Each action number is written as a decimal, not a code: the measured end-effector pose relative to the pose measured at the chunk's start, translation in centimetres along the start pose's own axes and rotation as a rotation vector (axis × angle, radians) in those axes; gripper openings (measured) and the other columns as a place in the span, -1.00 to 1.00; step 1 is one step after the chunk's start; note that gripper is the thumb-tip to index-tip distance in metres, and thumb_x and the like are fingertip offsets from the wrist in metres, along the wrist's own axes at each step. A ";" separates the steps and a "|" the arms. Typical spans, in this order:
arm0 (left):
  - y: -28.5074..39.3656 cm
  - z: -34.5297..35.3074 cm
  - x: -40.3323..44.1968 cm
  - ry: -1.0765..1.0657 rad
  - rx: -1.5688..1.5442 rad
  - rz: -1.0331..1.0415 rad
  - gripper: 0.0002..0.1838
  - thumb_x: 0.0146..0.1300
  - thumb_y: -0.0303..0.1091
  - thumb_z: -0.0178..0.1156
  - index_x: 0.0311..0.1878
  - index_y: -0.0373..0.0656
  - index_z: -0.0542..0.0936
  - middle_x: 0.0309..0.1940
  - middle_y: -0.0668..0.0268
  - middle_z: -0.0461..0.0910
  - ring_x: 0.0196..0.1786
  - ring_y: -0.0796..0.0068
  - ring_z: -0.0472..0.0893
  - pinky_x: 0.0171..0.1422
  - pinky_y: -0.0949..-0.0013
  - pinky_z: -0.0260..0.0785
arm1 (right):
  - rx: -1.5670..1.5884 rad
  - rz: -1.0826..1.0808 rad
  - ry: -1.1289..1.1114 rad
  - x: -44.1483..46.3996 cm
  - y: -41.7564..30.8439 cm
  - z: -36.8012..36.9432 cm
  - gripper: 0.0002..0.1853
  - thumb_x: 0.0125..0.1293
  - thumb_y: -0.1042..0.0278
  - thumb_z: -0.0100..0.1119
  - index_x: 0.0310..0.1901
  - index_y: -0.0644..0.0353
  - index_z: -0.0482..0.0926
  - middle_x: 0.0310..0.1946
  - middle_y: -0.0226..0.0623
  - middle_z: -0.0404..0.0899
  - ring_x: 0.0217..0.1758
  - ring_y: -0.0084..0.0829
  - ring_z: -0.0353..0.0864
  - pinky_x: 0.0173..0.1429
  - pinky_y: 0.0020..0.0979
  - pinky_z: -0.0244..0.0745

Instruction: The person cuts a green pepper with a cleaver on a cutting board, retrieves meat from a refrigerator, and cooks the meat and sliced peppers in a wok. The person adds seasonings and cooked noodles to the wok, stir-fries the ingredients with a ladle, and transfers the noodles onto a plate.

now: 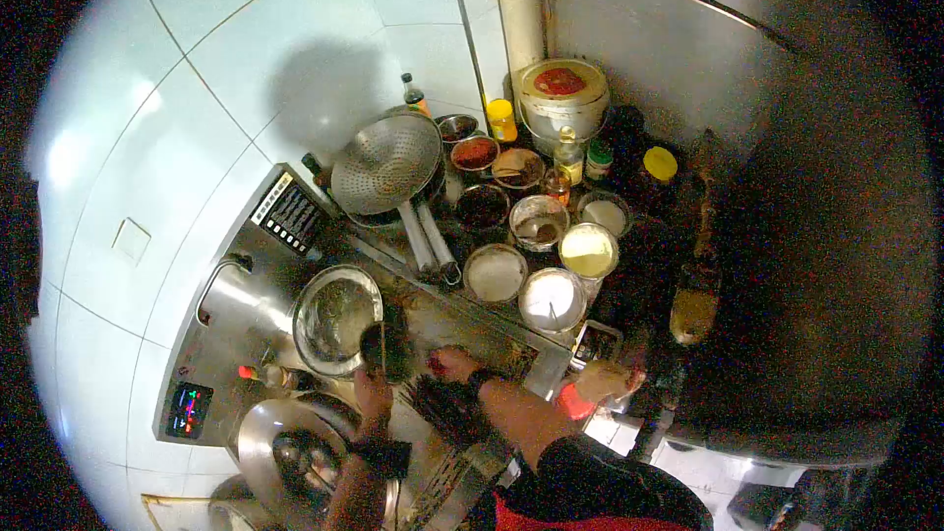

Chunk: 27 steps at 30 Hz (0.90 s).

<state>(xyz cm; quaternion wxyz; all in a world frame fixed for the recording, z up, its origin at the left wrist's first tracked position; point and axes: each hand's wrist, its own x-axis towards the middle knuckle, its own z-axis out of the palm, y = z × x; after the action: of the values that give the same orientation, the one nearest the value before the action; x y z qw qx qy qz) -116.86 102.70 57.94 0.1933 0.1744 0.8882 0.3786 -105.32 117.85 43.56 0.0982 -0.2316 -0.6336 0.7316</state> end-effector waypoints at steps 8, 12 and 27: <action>0.1 0.5 -2.3 0.239 0.292 0.881 -0.76 0.03 -0.61 0.05 -0.18 -0.31 0.36 0.06 -0.23 0.33 -0.05 -0.28 0.45 -0.08 -0.02 0.43 | -1.162 -0.252 0.206 -0.5 1.6 0.0 -0.61 0.14 0.00 0.15 -0.44 0.23 0.63 -0.45 -0.01 0.56 -0.32 -0.04 0.55 -0.17 -0.05 0.41; -0.6 -0.5 -1.8 0.167 0.396 0.802 -0.79 0.12 -0.58 0.02 -0.15 -0.38 0.34 -0.11 -0.19 0.38 -0.02 -0.23 0.44 -0.10 -0.06 0.40 | -0.597 0.063 0.122 -2.5 -2.7 -2.5 -0.76 0.32 0.26 0.00 -0.21 0.26 0.58 -0.26 0.02 0.61 -0.23 -0.05 0.59 -0.14 -0.13 0.44; -13.0 25.2 -0.8 -0.074 -0.454 0.850 -0.72 -0.07 -0.07 0.28 -0.69 -0.03 0.57 -0.68 0.26 0.53 -0.56 0.24 0.55 -0.55 0.29 0.24 | -1.148 -0.062 0.396 -8.3 -15.7 -1.2 -0.73 0.31 0.17 0.10 -0.21 0.21 0.61 -0.33 -0.02 0.63 -0.25 0.00 0.62 -0.14 -0.12 0.51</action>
<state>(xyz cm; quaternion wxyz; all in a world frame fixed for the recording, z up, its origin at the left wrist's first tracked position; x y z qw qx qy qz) -106.32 109.10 32.44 0.0862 0.4890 0.6256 0.6018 -99.92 118.04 60.48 0.0952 -0.3608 -0.9030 0.2128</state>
